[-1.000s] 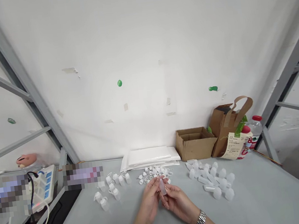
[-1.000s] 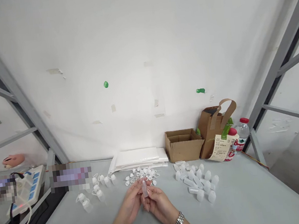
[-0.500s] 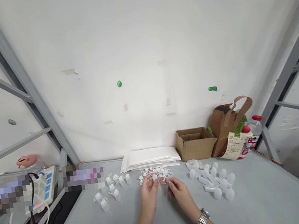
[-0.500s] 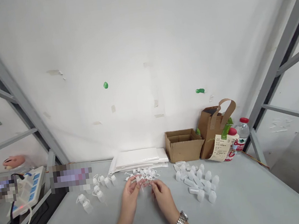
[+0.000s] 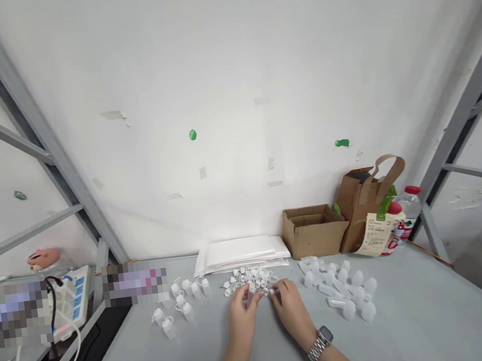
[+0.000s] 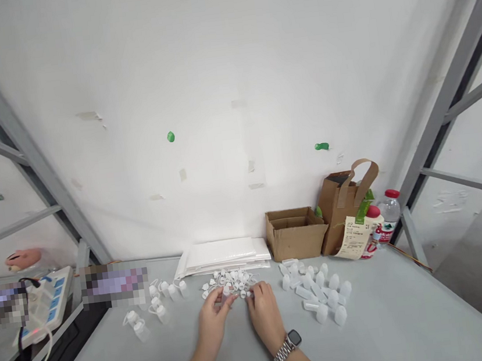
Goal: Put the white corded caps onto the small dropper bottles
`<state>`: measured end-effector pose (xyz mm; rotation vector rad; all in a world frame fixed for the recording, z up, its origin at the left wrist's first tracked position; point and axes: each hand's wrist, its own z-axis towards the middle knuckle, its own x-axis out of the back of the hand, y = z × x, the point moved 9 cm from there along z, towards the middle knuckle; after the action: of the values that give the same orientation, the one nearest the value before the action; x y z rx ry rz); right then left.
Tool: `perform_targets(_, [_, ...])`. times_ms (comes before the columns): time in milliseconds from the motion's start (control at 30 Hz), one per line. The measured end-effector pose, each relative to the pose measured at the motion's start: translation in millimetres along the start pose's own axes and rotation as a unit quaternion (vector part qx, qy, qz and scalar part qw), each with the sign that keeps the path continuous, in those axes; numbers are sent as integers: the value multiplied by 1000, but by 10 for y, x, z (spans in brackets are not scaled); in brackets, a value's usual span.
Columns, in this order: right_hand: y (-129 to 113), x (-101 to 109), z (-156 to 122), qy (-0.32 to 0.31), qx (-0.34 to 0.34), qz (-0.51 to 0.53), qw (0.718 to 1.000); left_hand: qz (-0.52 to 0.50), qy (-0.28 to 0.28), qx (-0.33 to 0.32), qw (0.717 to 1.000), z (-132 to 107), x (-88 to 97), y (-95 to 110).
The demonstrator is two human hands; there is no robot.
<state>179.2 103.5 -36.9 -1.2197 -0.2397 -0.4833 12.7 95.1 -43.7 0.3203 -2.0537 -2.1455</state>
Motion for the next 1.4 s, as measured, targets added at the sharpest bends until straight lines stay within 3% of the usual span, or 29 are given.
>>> perform_targets(200, [107, 60, 48, -8, -68, 117, 991, -12, -42, 28, 999, -79, -90, 15])
perform_targets(433, [77, 36, 86, -39, -142, 308, 940, -12, -42, 14, 999, -117, -116, 42])
perform_targets(533, [34, 15, 62, -46, -160, 391, 905, -30, -46, 25, 998, -137, -147, 27])
perform_targets(633, [-27, -12, 24, -56, -163, 418, 892, -37, -59, 42, 997, -153, -191, -34])
perform_targets(800, [-104, -75, -23, -62, -166, 402, 898, -27, -85, 54, 995, -164, -243, -120])
perform_targets(1033, [-125, -137, 3, -116, -140, 369, 911, 60, -58, 9, 996, -148, -175, -18])
perform_targets(1267, [-254, 56, 82, -144, -32, 216, 965, 115, -87, -8, 990, -153, -196, 30])
perform_targets(1400, [-308, 107, 99, -170, -1, 170, 971, 115, -104, -34, 987, -159, -217, 64])
